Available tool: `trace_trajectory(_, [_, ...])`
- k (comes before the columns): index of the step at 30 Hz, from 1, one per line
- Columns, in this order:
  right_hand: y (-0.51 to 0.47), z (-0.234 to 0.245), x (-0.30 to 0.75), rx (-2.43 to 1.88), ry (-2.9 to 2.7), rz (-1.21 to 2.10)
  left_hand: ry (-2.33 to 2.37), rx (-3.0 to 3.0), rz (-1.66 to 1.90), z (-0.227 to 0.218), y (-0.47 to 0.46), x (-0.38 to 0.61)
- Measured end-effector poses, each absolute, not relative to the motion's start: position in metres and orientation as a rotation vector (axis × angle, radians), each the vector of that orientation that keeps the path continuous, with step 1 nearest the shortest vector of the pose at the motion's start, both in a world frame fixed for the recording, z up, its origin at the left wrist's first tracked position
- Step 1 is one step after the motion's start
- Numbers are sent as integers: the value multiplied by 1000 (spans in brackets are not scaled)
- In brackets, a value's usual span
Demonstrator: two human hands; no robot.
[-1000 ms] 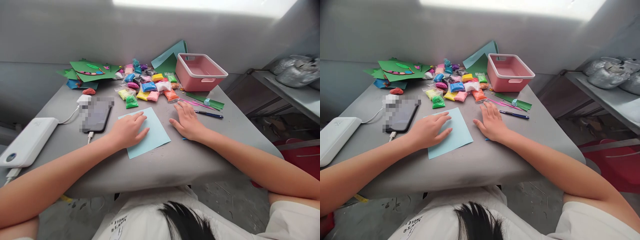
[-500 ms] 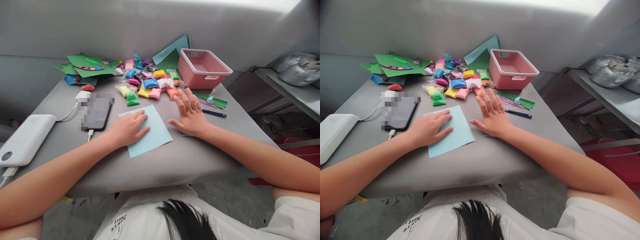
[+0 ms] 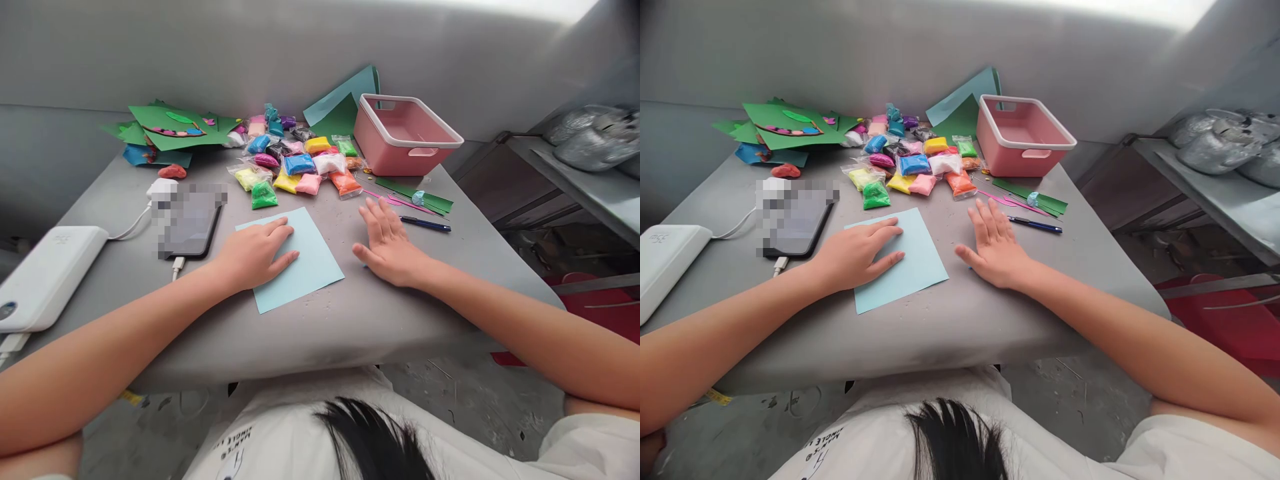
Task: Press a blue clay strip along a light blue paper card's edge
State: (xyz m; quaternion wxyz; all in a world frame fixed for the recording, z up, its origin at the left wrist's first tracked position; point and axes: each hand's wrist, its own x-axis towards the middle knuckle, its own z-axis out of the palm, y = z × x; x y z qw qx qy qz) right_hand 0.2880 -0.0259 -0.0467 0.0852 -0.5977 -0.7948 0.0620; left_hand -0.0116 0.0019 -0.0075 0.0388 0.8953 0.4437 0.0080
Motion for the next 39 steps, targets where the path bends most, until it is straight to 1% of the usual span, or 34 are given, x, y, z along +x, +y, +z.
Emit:
trace_trajectory(3, [-69,-45,291,-1605,-2530,108,1368,2730,29,-7,2,-12])
trace_trajectory(6, [-78,-47,295,-1510,-2568,44,1380,2713,11,-6,1,-12])
trace_trajectory(12, [13,-49,290,-1718,-2395,-62,1374,2733,-3,-6,1,-13])
trace_trajectory(15, [32,-48,289,-1750,-2342,-57,1369,2730,-3,-7,2,-13])
trace_trajectory(18, [2,-49,294,-1695,-2425,5,1361,2722,8,-8,3,-14])
trace_trajectory(23, [-85,-47,302,-1537,-2587,12,1361,2715,29,-9,3,-14])
trace_trajectory(26, [-100,-45,303,-1514,-2599,42,1353,2713,26,-9,3,-13])
trace_trajectory(28, [-85,-46,303,-1533,-2584,50,1354,2715,20,-9,3,-14])
trace_trajectory(35, [25,-49,299,-1702,-2410,51,1382,2752,-24,-6,2,-13])
trace_trajectory(39, [31,-45,296,-1760,-2363,107,1393,2758,-38,-6,1,-12])
